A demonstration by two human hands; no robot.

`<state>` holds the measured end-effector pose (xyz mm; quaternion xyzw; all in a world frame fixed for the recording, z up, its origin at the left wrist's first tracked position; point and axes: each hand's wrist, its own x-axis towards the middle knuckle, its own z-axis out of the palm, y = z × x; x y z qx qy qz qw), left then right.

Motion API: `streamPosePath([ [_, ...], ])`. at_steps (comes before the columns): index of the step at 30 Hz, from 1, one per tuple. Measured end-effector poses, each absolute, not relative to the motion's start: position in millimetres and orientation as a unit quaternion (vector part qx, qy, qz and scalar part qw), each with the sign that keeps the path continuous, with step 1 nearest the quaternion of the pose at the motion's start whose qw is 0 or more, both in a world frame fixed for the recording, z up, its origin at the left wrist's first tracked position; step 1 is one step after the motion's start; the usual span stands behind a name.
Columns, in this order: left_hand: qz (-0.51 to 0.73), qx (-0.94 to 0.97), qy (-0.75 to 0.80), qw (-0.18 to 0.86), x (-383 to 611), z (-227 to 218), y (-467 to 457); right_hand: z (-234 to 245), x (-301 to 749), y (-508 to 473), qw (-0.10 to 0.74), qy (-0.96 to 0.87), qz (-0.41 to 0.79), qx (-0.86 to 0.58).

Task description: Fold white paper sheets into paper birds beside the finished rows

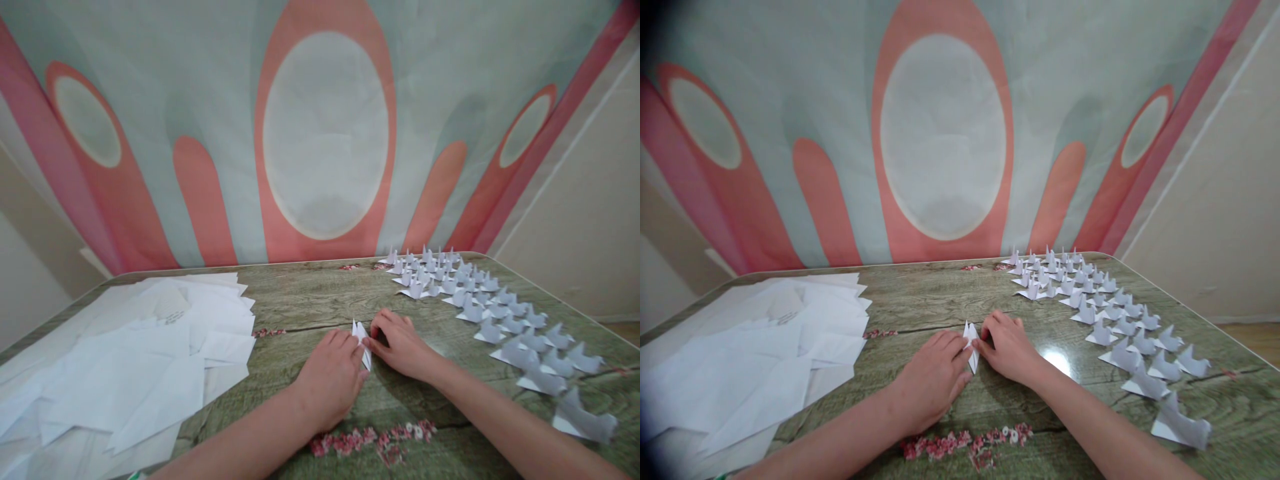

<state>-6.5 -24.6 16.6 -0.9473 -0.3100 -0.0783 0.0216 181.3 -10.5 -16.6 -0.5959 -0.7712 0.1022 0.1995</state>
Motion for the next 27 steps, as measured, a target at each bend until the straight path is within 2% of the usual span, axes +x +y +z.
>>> streamPosePath([
  [18,-0.111,-0.952,-0.278,0.065,-5,4,-19,-10,190,-6,0.201,-0.768,0.167,-0.585],
  [22,-0.146,-0.950,-0.274,0.024,-9,1,-12,-13,177,-14,0.221,-0.739,0.110,-0.627],
  [27,-0.206,-0.926,-0.302,-0.094,-15,0,0,-17,164,-24,0.240,-0.730,0.042,-0.638],
])
